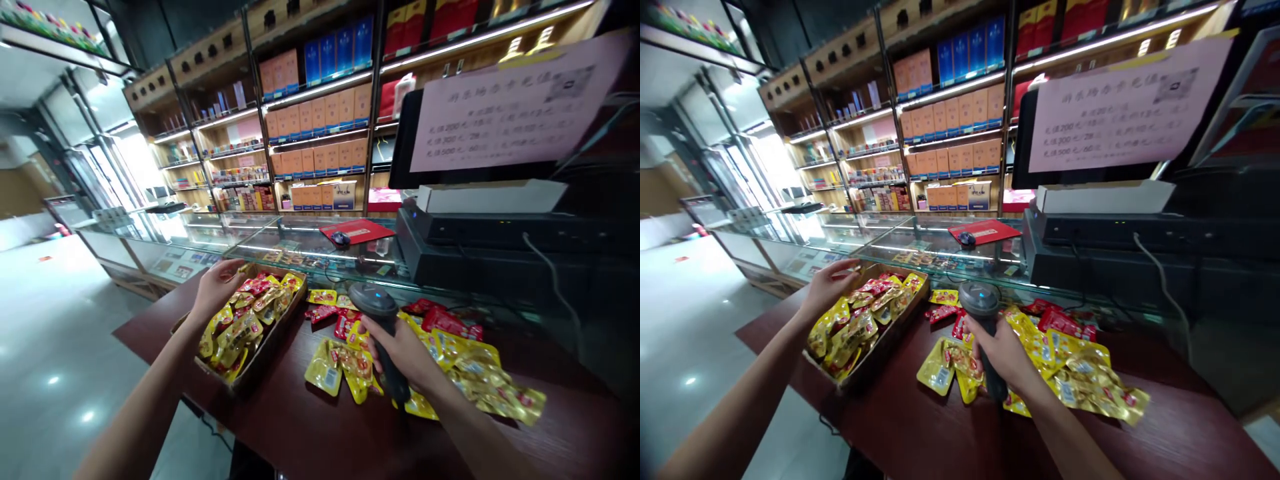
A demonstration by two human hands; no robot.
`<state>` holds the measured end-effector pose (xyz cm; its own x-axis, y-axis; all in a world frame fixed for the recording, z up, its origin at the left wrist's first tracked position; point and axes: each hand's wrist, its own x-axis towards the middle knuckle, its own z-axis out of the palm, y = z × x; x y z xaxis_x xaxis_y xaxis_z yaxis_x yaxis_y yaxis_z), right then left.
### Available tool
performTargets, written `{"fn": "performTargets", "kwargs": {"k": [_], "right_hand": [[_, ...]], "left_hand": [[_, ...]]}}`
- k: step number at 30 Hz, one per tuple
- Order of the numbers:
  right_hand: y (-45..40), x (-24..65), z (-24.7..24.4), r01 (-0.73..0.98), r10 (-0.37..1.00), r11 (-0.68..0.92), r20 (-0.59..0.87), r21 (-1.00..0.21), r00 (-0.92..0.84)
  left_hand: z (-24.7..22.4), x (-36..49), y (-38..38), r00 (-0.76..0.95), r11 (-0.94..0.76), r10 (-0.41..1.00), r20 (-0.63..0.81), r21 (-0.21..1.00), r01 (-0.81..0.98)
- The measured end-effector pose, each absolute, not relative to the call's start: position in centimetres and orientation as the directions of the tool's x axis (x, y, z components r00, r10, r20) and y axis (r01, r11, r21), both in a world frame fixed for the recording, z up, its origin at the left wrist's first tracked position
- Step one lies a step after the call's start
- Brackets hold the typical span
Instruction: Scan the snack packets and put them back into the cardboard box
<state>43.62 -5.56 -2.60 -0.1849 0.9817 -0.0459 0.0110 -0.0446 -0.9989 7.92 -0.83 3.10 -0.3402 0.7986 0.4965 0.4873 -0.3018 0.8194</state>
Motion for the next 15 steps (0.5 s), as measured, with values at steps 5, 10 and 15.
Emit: {"fn": "performTargets", "kwargs": {"k": [5, 10, 15], "right_hand": [[-5.5, 43.6, -2.8, -0.01, 0.98, -0.045, -0.042, -0.999, -0.196], [-5.6, 43.8, -2.7, -0.003, 0.98, -0.022, -0.021, -1.0, -0.199], [-5.5, 44.1, -2.6, 0.03, 0.983, -0.004, -0.009, -1.0, -0.185]], "left_hand": [[1.2, 9.1, -1.1, -0.185, -0.343, 0.82, 0.542, 0.723, 0.6], [-1.1, 14.6, 0.3, 0.052, -0.413, 0.85, 0.524, 0.601, 0.684], [-5.6, 20.7, 2.7, 0.264, -0.396, 0.907, 0.328, 0.45, 0.8]]}}
